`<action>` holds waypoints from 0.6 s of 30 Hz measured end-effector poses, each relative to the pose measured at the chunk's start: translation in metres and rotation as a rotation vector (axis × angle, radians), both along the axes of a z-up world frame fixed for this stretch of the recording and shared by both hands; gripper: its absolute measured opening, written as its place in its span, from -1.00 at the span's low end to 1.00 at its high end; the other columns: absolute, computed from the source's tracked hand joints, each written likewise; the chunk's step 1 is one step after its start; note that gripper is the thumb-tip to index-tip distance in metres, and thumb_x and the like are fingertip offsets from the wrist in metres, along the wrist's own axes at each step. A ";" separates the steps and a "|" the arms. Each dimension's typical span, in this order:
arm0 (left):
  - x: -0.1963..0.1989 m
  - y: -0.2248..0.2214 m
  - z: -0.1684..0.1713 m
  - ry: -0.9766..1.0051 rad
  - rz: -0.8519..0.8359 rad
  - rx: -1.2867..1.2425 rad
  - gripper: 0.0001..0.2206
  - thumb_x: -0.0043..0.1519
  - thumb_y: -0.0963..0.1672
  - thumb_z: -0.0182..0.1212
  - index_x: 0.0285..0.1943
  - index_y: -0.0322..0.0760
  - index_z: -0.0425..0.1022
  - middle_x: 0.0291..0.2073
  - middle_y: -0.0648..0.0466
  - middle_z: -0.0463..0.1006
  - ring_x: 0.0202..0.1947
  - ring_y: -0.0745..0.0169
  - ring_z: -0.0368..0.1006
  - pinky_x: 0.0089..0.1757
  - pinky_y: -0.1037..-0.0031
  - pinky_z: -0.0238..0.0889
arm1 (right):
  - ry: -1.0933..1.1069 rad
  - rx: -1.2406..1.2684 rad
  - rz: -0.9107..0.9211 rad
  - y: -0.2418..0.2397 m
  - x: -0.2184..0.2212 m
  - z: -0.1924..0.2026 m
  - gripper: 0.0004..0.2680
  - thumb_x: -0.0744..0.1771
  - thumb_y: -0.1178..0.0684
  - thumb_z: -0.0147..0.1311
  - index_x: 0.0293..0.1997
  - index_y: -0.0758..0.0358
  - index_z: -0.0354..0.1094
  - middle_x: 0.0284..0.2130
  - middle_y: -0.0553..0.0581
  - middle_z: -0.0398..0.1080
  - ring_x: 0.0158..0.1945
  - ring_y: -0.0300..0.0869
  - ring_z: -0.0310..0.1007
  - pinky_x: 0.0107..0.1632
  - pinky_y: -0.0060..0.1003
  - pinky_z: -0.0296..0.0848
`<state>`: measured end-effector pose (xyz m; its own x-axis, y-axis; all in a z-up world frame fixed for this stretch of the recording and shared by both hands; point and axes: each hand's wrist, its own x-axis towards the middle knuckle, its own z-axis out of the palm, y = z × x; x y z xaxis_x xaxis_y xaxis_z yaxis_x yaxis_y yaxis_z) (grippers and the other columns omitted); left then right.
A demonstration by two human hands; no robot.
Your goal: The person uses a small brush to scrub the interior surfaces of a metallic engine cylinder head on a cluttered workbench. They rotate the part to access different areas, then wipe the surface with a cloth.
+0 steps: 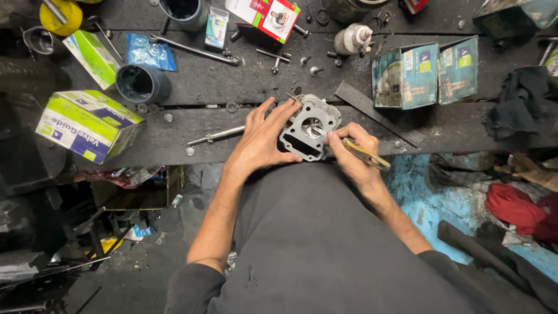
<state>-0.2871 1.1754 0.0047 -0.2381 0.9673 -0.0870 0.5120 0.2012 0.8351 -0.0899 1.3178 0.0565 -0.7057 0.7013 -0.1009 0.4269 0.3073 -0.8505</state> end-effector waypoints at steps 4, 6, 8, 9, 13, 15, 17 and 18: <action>0.000 0.001 0.002 0.018 -0.006 -0.044 0.07 -0.26 0.08 0.66 0.50 -0.07 0.15 0.47 -0.02 0.18 0.50 -0.30 -0.11 0.32 -0.16 -0.26 | -0.039 0.020 0.055 0.000 -0.001 0.006 -0.90 0.36 0.15 0.19 -0.30 0.36 0.47 -0.42 0.12 0.50 -0.38 -0.37 0.38 -0.32 -0.40 0.31; 0.000 0.002 0.002 0.018 -0.007 -0.059 0.07 -0.27 0.08 0.65 0.50 -0.07 0.15 0.47 -0.03 0.18 0.50 -0.30 -0.13 0.32 -0.17 -0.28 | -0.079 -0.178 -0.032 -0.001 -0.002 0.002 -0.89 0.37 0.14 0.17 -0.33 0.35 0.46 -0.46 0.08 0.54 -0.46 -0.41 0.33 -0.38 -0.42 0.28; 0.000 0.003 0.003 0.017 -0.008 -0.069 0.07 -0.28 0.08 0.65 0.50 -0.08 0.15 0.47 -0.03 0.17 0.50 -0.31 -0.14 0.32 -0.17 -0.29 | -0.037 -0.186 -0.030 0.000 -0.002 -0.002 -0.88 0.38 0.14 0.15 -0.32 0.34 0.45 -0.44 0.06 0.55 -0.41 -0.43 0.37 -0.35 -0.45 0.34; 0.001 0.003 0.004 0.013 -0.005 -0.070 0.07 -0.28 0.08 0.65 0.50 -0.08 0.15 0.47 -0.03 0.17 0.50 -0.32 -0.14 0.32 -0.17 -0.29 | -0.016 -0.190 -0.028 0.000 -0.001 -0.003 -0.88 0.38 0.14 0.14 -0.32 0.34 0.44 -0.42 0.05 0.55 -0.39 -0.45 0.38 -0.33 -0.47 0.36; 0.001 0.003 0.004 0.008 0.006 -0.072 0.07 -0.28 0.08 0.65 0.50 -0.05 0.16 0.47 -0.01 0.19 0.50 -0.32 -0.13 0.33 -0.18 -0.30 | -0.035 -0.257 -0.062 -0.003 -0.001 -0.005 -0.87 0.38 0.14 0.15 -0.34 0.34 0.42 -0.43 0.04 0.56 -0.40 -0.46 0.39 -0.35 -0.49 0.38; 0.001 0.002 0.004 0.009 0.005 -0.073 0.07 -0.29 0.09 0.65 0.50 -0.04 0.16 0.47 0.00 0.19 0.50 -0.32 -0.13 0.32 -0.18 -0.29 | -0.076 -0.181 -0.056 -0.005 -0.001 -0.002 -0.88 0.38 0.14 0.15 -0.33 0.34 0.44 -0.46 0.06 0.55 -0.45 -0.44 0.35 -0.39 -0.47 0.33; 0.000 0.003 0.002 0.014 0.004 -0.070 0.07 -0.30 0.08 0.65 0.50 -0.03 0.17 0.47 0.00 0.20 0.50 -0.33 -0.13 0.32 -0.19 -0.30 | -0.097 -0.128 -0.057 -0.007 -0.002 0.001 -0.88 0.37 0.15 0.15 -0.34 0.34 0.44 -0.47 0.08 0.54 -0.48 -0.40 0.36 -0.41 -0.44 0.32; 0.000 0.003 0.002 0.019 0.005 -0.065 0.07 -0.29 0.08 0.65 0.50 -0.02 0.17 0.47 0.00 0.20 0.50 -0.33 -0.13 0.32 -0.19 -0.29 | -0.106 -0.101 -0.057 -0.007 -0.003 0.003 -0.89 0.37 0.16 0.16 -0.34 0.35 0.44 -0.48 0.10 0.54 -0.49 -0.38 0.37 -0.42 -0.42 0.31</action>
<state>-0.2870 1.1779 0.0070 -0.2450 0.9586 -0.1453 0.5262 0.2573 0.8105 -0.0930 1.3110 0.0599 -0.6464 0.7226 -0.2450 0.5307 0.1950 -0.8249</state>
